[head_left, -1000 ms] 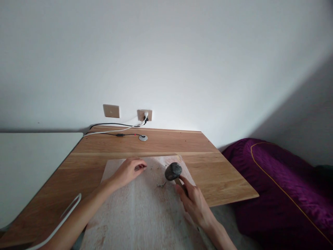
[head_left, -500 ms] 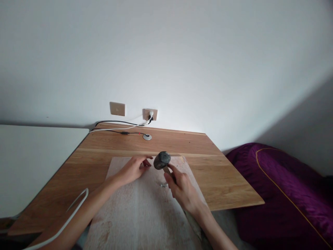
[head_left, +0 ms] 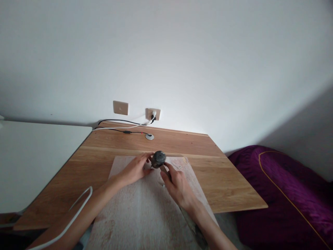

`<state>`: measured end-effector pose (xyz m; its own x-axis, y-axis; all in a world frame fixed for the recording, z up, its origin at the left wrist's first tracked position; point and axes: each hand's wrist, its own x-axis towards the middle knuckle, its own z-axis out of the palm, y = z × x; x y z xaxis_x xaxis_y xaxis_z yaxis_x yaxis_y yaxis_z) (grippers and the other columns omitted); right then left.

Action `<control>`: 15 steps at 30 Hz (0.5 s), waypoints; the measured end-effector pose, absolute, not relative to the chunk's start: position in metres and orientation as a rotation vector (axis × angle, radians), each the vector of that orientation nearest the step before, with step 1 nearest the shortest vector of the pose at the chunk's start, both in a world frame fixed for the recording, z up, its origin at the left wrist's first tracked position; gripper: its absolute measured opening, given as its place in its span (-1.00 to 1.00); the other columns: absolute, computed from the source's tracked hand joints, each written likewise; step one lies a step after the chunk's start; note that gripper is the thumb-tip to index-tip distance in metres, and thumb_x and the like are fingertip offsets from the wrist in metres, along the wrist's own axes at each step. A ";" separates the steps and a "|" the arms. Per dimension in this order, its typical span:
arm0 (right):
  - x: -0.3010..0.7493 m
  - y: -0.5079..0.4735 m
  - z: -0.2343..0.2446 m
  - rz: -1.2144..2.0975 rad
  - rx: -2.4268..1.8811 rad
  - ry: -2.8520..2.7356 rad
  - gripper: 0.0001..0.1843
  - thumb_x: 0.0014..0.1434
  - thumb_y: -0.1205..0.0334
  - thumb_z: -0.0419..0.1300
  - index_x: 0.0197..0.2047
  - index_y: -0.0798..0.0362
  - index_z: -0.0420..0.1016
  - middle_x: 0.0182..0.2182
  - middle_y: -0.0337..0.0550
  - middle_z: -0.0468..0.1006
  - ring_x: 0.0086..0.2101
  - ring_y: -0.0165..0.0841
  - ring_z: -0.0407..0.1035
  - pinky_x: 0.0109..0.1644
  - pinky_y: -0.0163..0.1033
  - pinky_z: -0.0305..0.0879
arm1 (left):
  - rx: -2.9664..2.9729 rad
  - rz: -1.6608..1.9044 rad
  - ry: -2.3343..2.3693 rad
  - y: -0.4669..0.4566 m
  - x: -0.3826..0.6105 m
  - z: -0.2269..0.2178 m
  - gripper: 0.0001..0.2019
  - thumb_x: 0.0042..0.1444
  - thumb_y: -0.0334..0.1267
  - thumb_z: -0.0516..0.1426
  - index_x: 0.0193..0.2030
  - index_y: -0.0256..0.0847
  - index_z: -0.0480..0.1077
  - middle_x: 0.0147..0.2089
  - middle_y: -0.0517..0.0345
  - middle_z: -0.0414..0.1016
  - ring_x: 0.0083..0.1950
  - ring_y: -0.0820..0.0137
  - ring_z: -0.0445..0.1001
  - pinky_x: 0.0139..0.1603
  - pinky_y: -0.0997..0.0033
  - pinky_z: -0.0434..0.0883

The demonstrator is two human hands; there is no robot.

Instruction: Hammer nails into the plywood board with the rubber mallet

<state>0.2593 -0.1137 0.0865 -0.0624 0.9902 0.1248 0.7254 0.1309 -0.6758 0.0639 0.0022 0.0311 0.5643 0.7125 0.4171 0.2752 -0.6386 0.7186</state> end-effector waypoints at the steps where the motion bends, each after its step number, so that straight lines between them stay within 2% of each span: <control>1: 0.261 -0.115 0.087 0.608 -1.642 -1.811 -0.49 0.46 0.06 -0.02 0.27 0.18 0.45 -0.52 -0.22 0.56 -0.55 -0.29 0.47 -0.38 -0.26 0.30 | 2.203 0.947 0.784 0.002 0.064 0.031 -0.44 0.11 -0.44 0.30 0.27 -0.17 0.42 -0.02 0.04 0.64 -0.06 0.25 0.59 0.06 0.25 0.49; 4: 0.267 -0.118 0.091 0.638 -1.635 -1.729 -0.48 0.47 0.03 -0.02 0.28 0.18 0.44 -0.56 -0.28 0.52 -0.64 -0.35 0.39 -0.48 -0.28 0.25 | 2.203 0.920 0.787 0.003 0.065 0.031 -0.51 0.15 -0.50 0.23 0.23 -0.16 0.45 -0.18 0.14 0.64 -0.15 0.31 0.61 0.01 0.31 0.49; 8: 0.270 -0.120 0.095 0.659 -1.642 -1.718 -0.51 0.47 0.04 0.00 0.27 0.16 0.45 -0.55 -0.28 0.51 -0.65 -0.38 0.37 -0.52 -0.30 0.23 | 2.208 0.892 0.772 0.002 0.064 0.029 -0.51 0.16 -0.55 0.17 0.22 -0.16 0.46 -0.20 0.15 0.65 -0.17 0.33 0.62 0.00 0.34 0.49; 10: 0.268 -0.120 0.096 0.665 -1.637 -1.726 -0.49 0.47 0.03 0.00 0.28 0.16 0.44 -0.55 -0.28 0.52 -0.66 -0.36 0.37 -0.52 -0.29 0.23 | 2.233 0.888 0.744 0.002 0.063 0.028 -0.47 0.17 -0.55 0.16 0.27 -0.13 0.43 -0.13 0.13 0.66 -0.10 0.31 0.62 0.06 0.30 0.50; 12: 0.264 -0.119 0.095 0.653 -1.624 -1.753 -0.48 0.48 0.02 -0.01 0.30 0.16 0.43 -0.52 -0.24 0.56 -0.63 -0.33 0.41 -0.49 -0.27 0.26 | 2.273 0.895 0.723 0.002 0.062 0.027 -0.44 0.16 -0.49 0.22 0.30 -0.11 0.40 0.04 0.06 0.64 0.06 0.23 0.60 0.17 0.21 0.49; 15: 0.257 -0.116 0.090 0.601 -1.616 -1.854 -0.51 0.47 0.08 -0.01 0.30 0.15 0.43 -0.43 -0.14 0.65 -0.47 -0.26 0.55 -0.34 -0.24 0.35 | 2.314 0.924 0.722 0.001 0.061 0.027 -0.39 0.11 -0.40 0.32 0.31 -0.10 0.38 0.26 -0.03 0.52 0.27 0.11 0.48 0.32 0.11 0.42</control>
